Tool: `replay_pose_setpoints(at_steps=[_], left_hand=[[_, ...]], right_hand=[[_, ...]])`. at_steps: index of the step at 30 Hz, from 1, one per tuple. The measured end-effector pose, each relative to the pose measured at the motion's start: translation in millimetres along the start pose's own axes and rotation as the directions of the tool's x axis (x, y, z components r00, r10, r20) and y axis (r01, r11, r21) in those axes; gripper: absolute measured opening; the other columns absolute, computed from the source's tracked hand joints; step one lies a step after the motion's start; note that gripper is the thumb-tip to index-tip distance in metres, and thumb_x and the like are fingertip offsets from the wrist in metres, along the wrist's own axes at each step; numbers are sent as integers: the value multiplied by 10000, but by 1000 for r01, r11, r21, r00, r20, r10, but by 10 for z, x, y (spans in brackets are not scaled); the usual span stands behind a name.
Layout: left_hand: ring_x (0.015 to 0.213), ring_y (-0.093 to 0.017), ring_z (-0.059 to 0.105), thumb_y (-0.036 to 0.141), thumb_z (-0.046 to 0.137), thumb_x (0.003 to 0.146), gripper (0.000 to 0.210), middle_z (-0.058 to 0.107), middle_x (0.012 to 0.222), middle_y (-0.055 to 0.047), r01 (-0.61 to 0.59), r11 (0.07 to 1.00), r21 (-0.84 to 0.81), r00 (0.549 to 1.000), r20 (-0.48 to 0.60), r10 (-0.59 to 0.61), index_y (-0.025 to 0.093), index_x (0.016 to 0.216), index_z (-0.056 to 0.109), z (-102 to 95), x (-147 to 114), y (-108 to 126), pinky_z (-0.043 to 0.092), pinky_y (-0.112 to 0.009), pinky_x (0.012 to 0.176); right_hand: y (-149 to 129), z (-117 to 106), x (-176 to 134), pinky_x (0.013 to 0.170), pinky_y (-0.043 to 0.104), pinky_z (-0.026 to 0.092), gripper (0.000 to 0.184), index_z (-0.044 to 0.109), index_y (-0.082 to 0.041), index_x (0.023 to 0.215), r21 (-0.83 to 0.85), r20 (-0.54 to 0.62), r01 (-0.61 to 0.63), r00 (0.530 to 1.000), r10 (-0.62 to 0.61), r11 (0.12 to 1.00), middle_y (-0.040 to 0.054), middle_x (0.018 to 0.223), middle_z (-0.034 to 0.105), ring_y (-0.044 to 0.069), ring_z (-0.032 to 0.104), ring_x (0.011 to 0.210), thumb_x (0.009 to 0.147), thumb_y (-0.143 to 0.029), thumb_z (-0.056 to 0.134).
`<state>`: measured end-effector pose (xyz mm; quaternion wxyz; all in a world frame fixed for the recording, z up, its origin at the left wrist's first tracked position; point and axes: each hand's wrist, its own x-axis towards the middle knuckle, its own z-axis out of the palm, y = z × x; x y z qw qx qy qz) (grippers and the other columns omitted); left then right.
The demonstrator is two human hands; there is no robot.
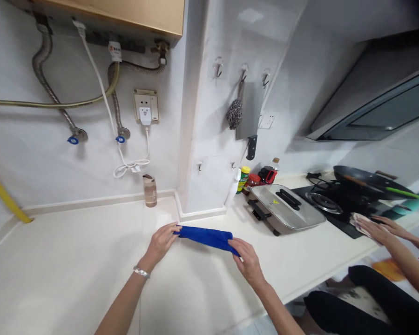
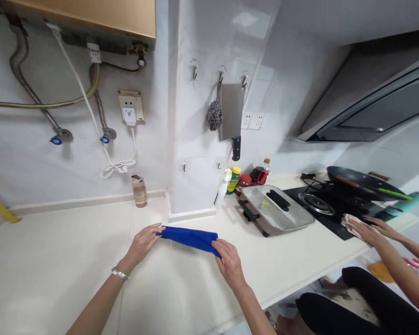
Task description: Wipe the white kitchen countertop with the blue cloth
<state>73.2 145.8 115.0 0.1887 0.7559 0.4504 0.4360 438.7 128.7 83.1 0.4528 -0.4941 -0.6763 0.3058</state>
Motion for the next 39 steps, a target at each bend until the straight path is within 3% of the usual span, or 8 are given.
replay_pose_setpoints(at_steps=[5,10,14,19,23,32,35,39], left_hand=[[1158,-190,651,164,481,921,233,745,1127,-8,-123,991,57,958,268,103,269,983,680,31,-800,-97,506,-447,1077],[1349,-202,499,162,457,917,264,647,1332,-42,-97,957,274,950,312,7,260,1083,638,59,-1187,-208,493,-418,1099],[1256,-189,583,257,441,964,284,681,1267,-35,-50,950,307,988,158,1,283,1180,624,280,-884,-274,514,-393,1076],[1220,-256,601,317,429,960,357,657,1265,-104,58,925,374,997,23,-72,217,1265,585,703,-502,-423,529,-487,1041],[1089,-234,641,298,446,943,274,656,1139,-94,110,919,379,992,13,-125,220,1123,637,818,-451,-525,559,-445,980],[896,-204,675,223,500,880,160,693,910,-47,102,930,354,992,28,-119,226,847,657,672,-358,-337,581,-374,856],[732,-174,677,256,522,891,162,708,794,-12,90,938,335,994,27,-106,231,808,659,528,-138,-191,565,-291,689],[765,-148,688,359,510,940,198,741,878,10,83,953,292,996,-38,-75,251,916,674,261,340,68,533,-245,676]], right_hand=[[404,150,-693,1142,557,386,395,631,-274,1259,-271,329,192,940,-97,943,99,1373,594,287,491,1330,885,-379,557],[627,271,-990,1043,477,506,485,557,-242,1303,-260,-11,-192,981,196,946,129,1347,593,267,585,1210,934,-535,444],[685,324,-727,948,482,539,561,546,-181,1256,-316,-193,-321,943,270,893,158,1178,648,280,637,1045,928,-595,358],[713,522,-430,1025,478,465,523,560,-214,1252,-384,-207,-303,949,239,872,139,1210,583,288,551,1151,914,-553,349],[725,598,-345,948,496,474,481,599,-254,1232,-410,-208,-345,937,281,844,140,1194,525,298,557,1070,900,-497,349],[568,528,-210,831,449,515,373,685,-255,909,-253,-227,-336,932,282,907,83,933,605,258,615,846,773,-550,502],[419,442,-84,721,434,522,416,640,-235,773,-141,-281,-344,913,296,928,74,812,620,235,597,687,729,-632,522],[72,208,224,466,336,423,506,575,-218,895,57,-316,-320,893,321,946,18,708,621,146,472,441,784,-705,494]])
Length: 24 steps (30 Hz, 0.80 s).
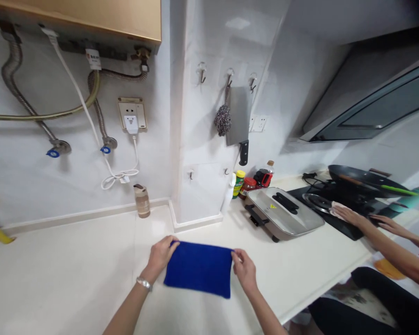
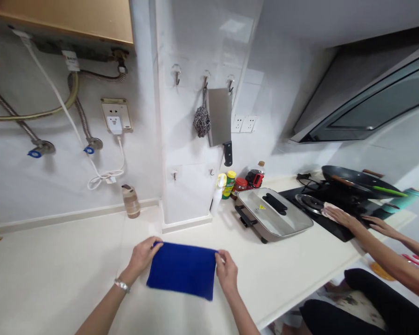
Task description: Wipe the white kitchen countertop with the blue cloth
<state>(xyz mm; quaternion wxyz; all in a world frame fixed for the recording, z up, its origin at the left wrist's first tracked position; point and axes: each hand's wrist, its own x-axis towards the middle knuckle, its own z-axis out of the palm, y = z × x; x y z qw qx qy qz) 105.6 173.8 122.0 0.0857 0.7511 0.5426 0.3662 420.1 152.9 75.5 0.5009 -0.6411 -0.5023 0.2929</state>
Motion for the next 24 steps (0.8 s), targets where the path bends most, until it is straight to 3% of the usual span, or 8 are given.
replay_pose_setpoints(at_steps=[4,7,9,12,16,19,21,24], left_hand=[[879,-150,681,414,497,962,254,732,1010,-31,-52,997,-57,992,-118,45,233,1036,659,-337,452,266,538,-272,792],[949,-157,676,393,503,967,251,725,1053,-51,-129,988,-86,982,-152,115,229,1088,649,-529,566,416,541,-300,863],[1019,-165,670,364,513,965,232,725,1073,-57,-184,978,-102,976,-132,170,228,1099,646,-586,488,444,536,-327,929],[1078,-165,664,326,511,967,206,726,1097,-57,-242,963,-120,970,-50,237,229,1087,647,-517,146,375,534,-346,988],[925,-147,714,343,494,971,202,751,978,-21,-269,955,-121,953,109,282,244,979,670,-230,-583,199,589,-280,860],[768,-141,721,354,455,981,267,742,819,4,-261,959,-113,941,191,278,245,850,661,-53,-1118,58,600,-240,718],[888,-161,723,347,454,977,233,750,918,-9,-177,979,-104,952,234,197,259,903,656,3,-1383,-39,599,-262,794],[973,-167,707,327,495,952,160,743,1024,-3,-1,994,-109,945,324,37,291,987,647,16,-1634,-141,576,-272,867]], right_hand=[[-567,-207,237,476,277,403,497,506,-218,1039,191,-32,42,999,-37,981,-28,656,608,133,531,475,847,-677,510],[-874,-353,239,485,261,413,479,491,-218,1058,314,-70,100,994,-82,944,44,891,697,128,596,558,851,-645,556],[-910,-416,125,487,261,427,450,503,-213,1033,386,-78,126,992,-103,914,99,1073,696,123,611,590,844,-610,599],[-619,-442,-186,514,273,457,432,542,-206,1037,357,19,79,996,-92,931,112,1080,699,142,617,643,849,-590,603],[147,-384,-743,558,307,478,526,594,-200,1094,121,246,-77,968,45,990,27,693,659,171,559,589,862,-665,511],[561,-360,-1104,722,359,535,512,608,-225,989,64,356,-121,930,90,991,70,848,699,201,612,706,837,-704,508],[660,-392,-1242,785,363,526,503,607,-233,979,35,405,-133,908,108,991,70,897,692,213,623,781,848,-704,487],[641,-508,-1314,707,329,494,493,614,-238,1050,-53,513,-114,849,125,992,15,753,632,198,589,721,889,-670,439]])
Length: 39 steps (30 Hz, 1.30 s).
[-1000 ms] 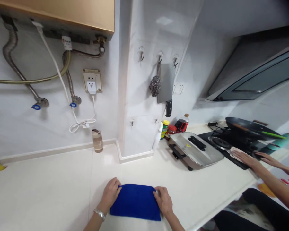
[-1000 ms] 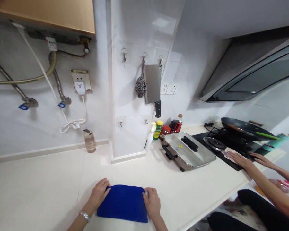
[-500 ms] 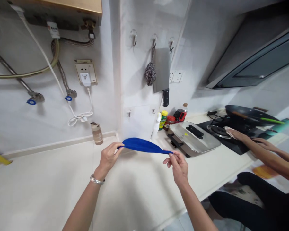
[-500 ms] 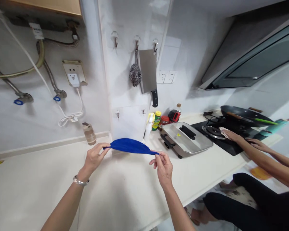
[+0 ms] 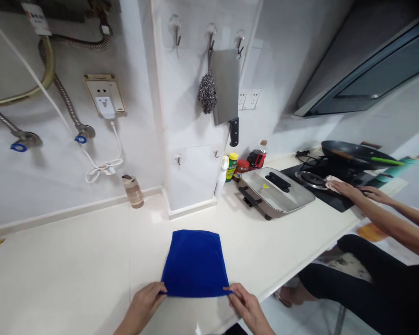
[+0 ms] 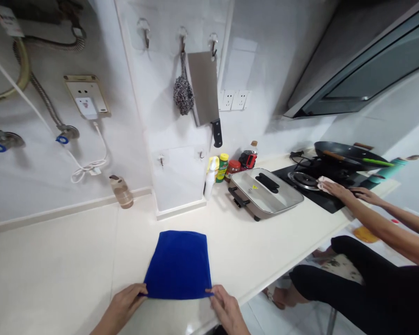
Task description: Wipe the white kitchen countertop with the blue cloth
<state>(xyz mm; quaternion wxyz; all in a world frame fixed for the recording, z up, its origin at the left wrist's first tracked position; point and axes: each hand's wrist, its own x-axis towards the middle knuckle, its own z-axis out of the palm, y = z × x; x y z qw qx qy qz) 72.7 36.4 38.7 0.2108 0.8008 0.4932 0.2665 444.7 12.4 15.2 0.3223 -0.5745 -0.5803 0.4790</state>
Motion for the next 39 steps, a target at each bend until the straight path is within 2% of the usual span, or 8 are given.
replay_pose_setpoints(at_steps=[5,9,12,18,25,31,36,39], left_hand=[[807,-156,697,319,566,897,112,745,899,34,206,979,-4,956,213,-200,295,930,670,-9,-225,122,542,-253,756],[822,-151,681,346,590,886,116,748,910,49,300,954,10,908,305,-289,292,922,687,-129,-224,330,505,-247,767],[775,-135,673,373,571,905,152,748,889,49,291,957,4,926,250,-283,283,928,692,-269,-24,396,491,-233,728],[788,-130,688,434,513,937,220,748,911,64,215,974,76,976,-37,-212,311,977,691,-412,730,244,527,-238,743],[1174,-240,615,318,351,973,357,641,1273,-107,274,951,141,944,-227,-238,214,1216,592,-58,1131,-34,535,-424,982],[1271,-190,536,268,545,909,384,605,1341,-44,93,986,141,996,-8,-92,274,1293,540,413,1307,187,430,-374,1123],[1204,-276,542,281,673,805,499,621,1248,-109,70,982,175,982,162,-99,211,1285,552,637,1593,255,442,-443,1062],[1132,-288,565,291,688,774,442,644,1138,-111,83,978,190,960,249,-130,195,1196,602,669,1676,213,441,-452,1027]], right_hand=[[2,-123,-170,728,325,478,430,634,-262,1049,-104,138,14,990,1,994,19,809,664,202,597,745,905,-620,445],[58,-107,-213,655,306,465,441,609,-239,970,-45,192,-62,979,70,997,-11,664,613,187,599,644,897,-643,447],[-36,-120,-66,597,287,449,456,568,-223,913,4,65,-66,996,66,998,-34,610,573,160,570,564,888,-663,449],[-423,-290,702,628,305,485,457,562,-220,905,-127,-191,4,981,-29,992,-27,589,579,175,595,576,861,-659,444],[-346,-103,1165,825,397,509,373,570,-208,995,-350,-332,-121,943,-2,929,98,922,680,235,656,819,848,-507,402],[-265,267,1050,818,436,502,419,566,-149,1150,-498,-323,-217,945,53,839,220,1164,631,352,583,1125,806,-383,518],[-261,285,1133,773,353,497,366,583,-203,1111,-445,-338,-295,930,146,846,105,955,707,263,663,969,766,-326,579],[-253,238,1175,697,327,476,202,620,-230,861,-370,-326,-301,928,181,879,44,786,694,238,665,809,674,-306,633]])
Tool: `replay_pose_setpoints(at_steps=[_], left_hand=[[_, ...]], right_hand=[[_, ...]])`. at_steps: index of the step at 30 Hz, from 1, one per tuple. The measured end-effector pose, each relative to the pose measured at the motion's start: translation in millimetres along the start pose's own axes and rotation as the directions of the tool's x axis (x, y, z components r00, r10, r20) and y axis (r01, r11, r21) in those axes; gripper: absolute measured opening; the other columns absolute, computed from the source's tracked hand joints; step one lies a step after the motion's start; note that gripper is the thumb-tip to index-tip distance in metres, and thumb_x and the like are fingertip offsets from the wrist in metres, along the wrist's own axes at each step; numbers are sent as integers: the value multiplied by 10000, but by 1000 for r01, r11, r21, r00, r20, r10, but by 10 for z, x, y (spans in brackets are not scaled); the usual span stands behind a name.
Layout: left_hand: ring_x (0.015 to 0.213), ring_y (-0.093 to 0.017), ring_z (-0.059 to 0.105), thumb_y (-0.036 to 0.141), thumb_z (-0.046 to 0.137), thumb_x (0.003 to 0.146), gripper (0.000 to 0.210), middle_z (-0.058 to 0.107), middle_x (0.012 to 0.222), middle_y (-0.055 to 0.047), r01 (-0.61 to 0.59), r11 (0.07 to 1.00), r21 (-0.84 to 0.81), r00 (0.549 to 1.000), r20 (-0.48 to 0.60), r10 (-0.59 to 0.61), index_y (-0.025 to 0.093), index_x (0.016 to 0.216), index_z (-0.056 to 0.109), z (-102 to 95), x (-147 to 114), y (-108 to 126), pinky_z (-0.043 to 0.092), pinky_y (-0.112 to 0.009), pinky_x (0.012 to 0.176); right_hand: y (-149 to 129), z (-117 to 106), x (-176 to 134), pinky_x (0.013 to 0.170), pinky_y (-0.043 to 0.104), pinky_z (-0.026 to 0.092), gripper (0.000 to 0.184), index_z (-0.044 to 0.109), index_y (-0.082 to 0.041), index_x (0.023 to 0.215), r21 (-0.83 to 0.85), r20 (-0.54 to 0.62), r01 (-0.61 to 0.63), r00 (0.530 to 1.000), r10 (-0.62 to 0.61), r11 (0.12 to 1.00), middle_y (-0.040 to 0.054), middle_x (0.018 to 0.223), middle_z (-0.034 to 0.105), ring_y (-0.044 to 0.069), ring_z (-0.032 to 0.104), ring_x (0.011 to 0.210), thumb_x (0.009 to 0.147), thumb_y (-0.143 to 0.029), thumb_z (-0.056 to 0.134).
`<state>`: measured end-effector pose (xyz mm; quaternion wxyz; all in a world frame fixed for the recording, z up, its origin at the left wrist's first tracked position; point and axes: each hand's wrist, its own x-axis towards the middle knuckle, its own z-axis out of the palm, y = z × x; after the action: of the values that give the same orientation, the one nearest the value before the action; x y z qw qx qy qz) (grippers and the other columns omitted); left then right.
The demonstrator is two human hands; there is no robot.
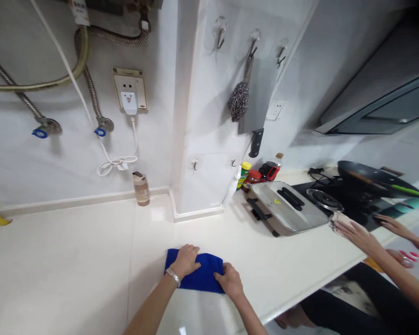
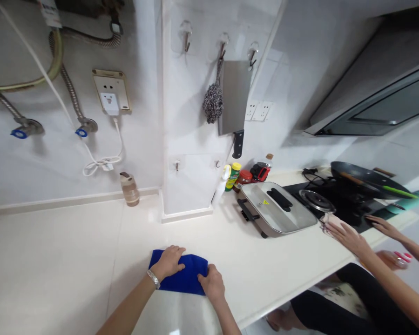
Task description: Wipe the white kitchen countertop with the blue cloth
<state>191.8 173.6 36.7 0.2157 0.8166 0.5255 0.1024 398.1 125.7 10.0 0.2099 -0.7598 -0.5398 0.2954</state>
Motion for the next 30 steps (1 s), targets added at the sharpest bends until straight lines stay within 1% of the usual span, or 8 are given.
replay_pose_setpoints(at_steps=[4,11,16,19,23,26,28,30], left_hand=[[1079,-265,578,304,673,769,290,643,1064,-83,5,1000,-20,997,79,-3,203,1039,643,-33,-11,-28,442,-415,993],[1064,-259,604,334,648,791,335,658,1082,-75,13,992,-125,995,100,0,229,1105,598,-199,-171,15,452,-376,960],[986,-266,653,381,613,822,361,699,1027,-70,35,974,-223,997,71,-20,235,1151,581,-412,-296,65,502,-368,853],[1012,-232,655,403,639,818,389,711,1064,-31,-28,955,-296,999,10,33,265,1177,577,-583,-360,159,505,-324,852],[1034,-194,636,393,648,835,343,699,1120,-3,-145,922,-360,985,-135,103,282,1156,602,-780,-317,363,480,-305,917],[991,-181,630,409,607,875,283,695,1085,-25,-182,903,-390,963,-256,83,244,1105,609,-845,-175,464,487,-304,900],[988,-176,630,390,578,895,266,693,1089,-38,-201,895,-400,949,-307,76,227,1105,599,-818,-97,445,494,-305,899],[1039,-177,626,320,562,899,230,692,1123,-43,-225,892,-391,941,-323,96,228,1106,603,-724,-102,343,482,-318,949]], right_hand=[[13,-43,-73,617,301,451,133,550,-250,641,180,60,28,997,-40,983,-22,619,624,190,606,642,648,-372,602],[-134,-177,-326,699,344,525,384,594,-223,858,445,71,88,989,-133,891,25,760,696,223,647,730,686,-566,616],[-339,-311,-278,648,370,556,547,586,-203,954,555,79,65,988,-131,829,58,776,724,254,674,697,656,-657,653],[-450,-507,-213,695,361,562,579,604,-189,977,576,34,94,990,-139,812,64,822,728,255,678,754,637,-650,687],[-700,-964,-231,775,329,551,514,625,-199,1025,523,-96,217,976,-196,824,49,927,722,227,660,844,703,-595,681],[-934,-1281,-328,777,315,549,393,628,-228,1090,287,-252,447,888,-384,847,38,978,720,207,657,851,828,-519,595],[-1026,-1327,-404,797,314,542,322,620,-236,1145,76,-271,629,760,-591,774,47,1026,718,199,661,872,896,-418,526],[-1016,-1181,-488,794,319,533,327,596,-221,1214,-106,-184,768,609,-772,631,68,1041,714,196,655,873,934,-295,445]])
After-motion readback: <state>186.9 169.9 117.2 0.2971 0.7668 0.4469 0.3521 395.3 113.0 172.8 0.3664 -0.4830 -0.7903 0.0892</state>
